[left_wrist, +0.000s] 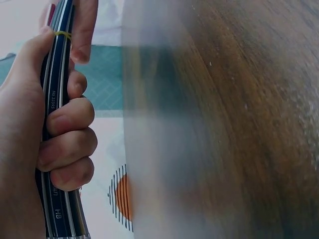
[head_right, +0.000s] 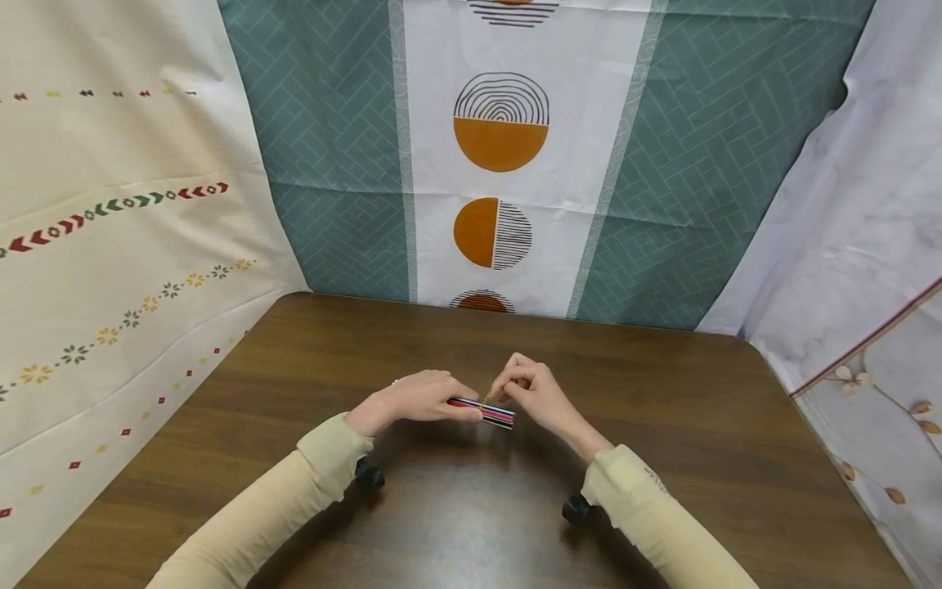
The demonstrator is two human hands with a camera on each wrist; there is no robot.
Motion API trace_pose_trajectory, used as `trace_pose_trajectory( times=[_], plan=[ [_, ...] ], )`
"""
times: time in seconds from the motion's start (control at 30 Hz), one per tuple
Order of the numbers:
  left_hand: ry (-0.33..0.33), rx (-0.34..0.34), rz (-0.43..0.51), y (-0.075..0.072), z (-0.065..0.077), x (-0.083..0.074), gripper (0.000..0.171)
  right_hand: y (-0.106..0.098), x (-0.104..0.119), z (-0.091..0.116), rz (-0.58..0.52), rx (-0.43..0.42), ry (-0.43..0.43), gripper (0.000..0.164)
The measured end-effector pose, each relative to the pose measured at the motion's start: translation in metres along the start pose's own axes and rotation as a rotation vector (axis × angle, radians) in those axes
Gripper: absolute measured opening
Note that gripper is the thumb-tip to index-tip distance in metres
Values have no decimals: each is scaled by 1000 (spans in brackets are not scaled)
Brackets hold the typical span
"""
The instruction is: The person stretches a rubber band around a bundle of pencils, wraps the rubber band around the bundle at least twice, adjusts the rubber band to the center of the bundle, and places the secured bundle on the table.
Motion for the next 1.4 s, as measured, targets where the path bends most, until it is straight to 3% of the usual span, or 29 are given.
trace_pose_trajectory(
  times=[0.23, 0.43, 0.53, 0.67, 0.8, 0.87, 1.0, 1.13, 1.23, 1.4],
  plan=[
    [-12, -23, -71, -5, 3, -2, 42, -4, 12, 1, 437, -75, -107, 31],
    [-11, -27, -88, -7, 7, -1, 41, -4, 14, 5, 782, 31, -185, 20],
    [-23, -32, -50, -9, 9, 1, 39, -3, 14, 11, 855, 77, -259, 15],
    [-38, -54, 30, -12, 12, 5, 39, 0, 19, 21, 722, 54, -351, 18],
    [-39, -90, 185, -17, 13, 13, 42, -4, 33, 29, 480, -109, -419, 21],
    [-44, -100, 273, -19, 13, 18, 43, -6, 39, 33, 410, -192, -467, 28],
    [-53, -115, 447, -19, 10, 26, 43, -2, 49, 38, 386, -268, -581, 28],
    [-78, -134, 569, -21, 6, 30, 44, 7, 55, 39, 367, -259, -664, 21],
    [-101, -161, 619, -23, 4, 32, 43, 13, 51, 36, 264, -181, -604, 22],
    [-119, -211, 705, -24, 4, 33, 40, 23, 34, 26, -94, 15, -279, 27]
  ],
)
Point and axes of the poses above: each hand's wrist, its own z-axis away from the middle knuckle, its own y-axis out of the palm, x = y × z, the point moved 6 cm from there along -z, towards the middle knuckle, and after that the axes turned 7 degrees about z, right-handed, at the moved point
